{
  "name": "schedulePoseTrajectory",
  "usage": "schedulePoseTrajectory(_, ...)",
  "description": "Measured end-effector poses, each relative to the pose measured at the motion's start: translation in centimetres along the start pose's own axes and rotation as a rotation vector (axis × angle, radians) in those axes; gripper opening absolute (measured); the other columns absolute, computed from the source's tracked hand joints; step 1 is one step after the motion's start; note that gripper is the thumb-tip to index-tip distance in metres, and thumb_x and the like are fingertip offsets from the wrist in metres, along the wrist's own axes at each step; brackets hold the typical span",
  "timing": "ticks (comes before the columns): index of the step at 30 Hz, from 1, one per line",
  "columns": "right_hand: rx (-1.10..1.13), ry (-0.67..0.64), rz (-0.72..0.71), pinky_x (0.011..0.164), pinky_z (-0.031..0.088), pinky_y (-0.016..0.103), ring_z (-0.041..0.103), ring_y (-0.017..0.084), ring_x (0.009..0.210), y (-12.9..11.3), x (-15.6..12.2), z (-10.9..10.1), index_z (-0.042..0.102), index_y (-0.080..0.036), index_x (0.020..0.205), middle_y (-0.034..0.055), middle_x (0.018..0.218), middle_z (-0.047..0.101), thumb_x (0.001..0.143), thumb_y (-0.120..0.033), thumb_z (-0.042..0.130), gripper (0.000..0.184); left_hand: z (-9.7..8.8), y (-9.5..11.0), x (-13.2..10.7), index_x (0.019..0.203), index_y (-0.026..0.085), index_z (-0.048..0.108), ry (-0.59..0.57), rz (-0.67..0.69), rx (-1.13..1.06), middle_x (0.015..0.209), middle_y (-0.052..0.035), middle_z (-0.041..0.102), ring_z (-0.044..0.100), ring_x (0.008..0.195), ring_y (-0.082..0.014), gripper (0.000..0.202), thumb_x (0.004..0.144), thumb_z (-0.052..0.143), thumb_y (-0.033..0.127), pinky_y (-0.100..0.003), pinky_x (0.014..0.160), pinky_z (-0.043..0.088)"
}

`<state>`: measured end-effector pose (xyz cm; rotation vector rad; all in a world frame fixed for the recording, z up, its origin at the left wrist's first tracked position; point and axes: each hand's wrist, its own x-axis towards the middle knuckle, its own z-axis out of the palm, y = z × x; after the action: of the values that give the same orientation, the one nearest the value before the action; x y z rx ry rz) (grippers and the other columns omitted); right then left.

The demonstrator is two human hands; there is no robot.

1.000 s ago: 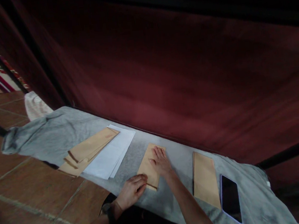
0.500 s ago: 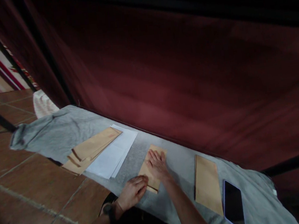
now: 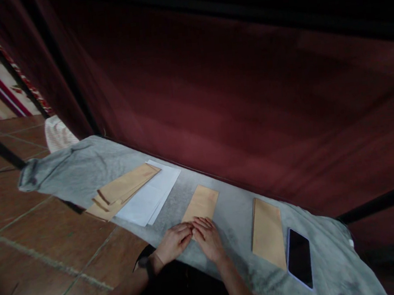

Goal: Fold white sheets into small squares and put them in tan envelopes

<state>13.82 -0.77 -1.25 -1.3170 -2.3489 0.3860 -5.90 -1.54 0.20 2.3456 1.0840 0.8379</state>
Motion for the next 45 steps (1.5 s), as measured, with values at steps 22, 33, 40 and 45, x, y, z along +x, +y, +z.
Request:
schedulePoseTrajectory(22,-0.200,0.173,0.181,0.120,0.030,0.043,0.048,0.021,0.136,-5.2,-5.3,1.5,0.059,-0.022,0.137,0.0068,0.144,0.058,0.102,-0.017,0.035,0.043,2.6,2.5,-0.2,0.125,0.021,0.057,0.224,-0.379,0.241,0.131,-0.0119,0.059,0.053,0.119,-0.0289,0.032,0.094,0.049,0.019,-0.049,0.100,0.045)
schedulePoseTrajectory(33,-0.234,0.162,0.261,0.117,0.034,0.047,0.049,0.025,0.137,-4.0,-5.9,0.6,0.059,-0.023,0.139,0.0076,0.147,0.055,0.103,-0.030,0.042,0.040,1.9,1.8,2.1,0.134,0.017,0.049,0.177,-0.541,0.153,0.111,-0.0097,0.061,0.057,0.106,-0.0271,0.060,0.076,0.065,0.015,-0.040,0.095,0.045)
schedulePoseTrajectory(40,-0.193,0.232,0.282,0.114,0.037,0.042,0.052,0.023,0.132,-3.1,-5.6,0.4,0.064,-0.023,0.132,0.0067,0.143,0.059,0.103,-0.027,0.039,0.039,3.4,1.9,3.5,0.150,0.016,0.034,0.212,-0.543,-0.048,0.127,-0.0124,0.064,0.064,0.109,-0.0242,0.073,0.080,0.052,0.009,-0.036,0.096,0.049)
schedulePoseTrajectory(45,-0.101,0.296,0.350,0.106,0.041,0.040,0.058,0.022,0.122,-2.6,-4.7,0.0,0.067,-0.023,0.125,0.0066,0.133,0.066,0.103,-0.025,0.035,0.039,3.2,1.5,5.2,0.148,0.018,0.041,0.179,-0.479,-0.058,0.129,-0.0116,0.063,0.066,0.106,-0.0218,0.069,0.080,0.049,0.006,-0.035,0.096,0.051)
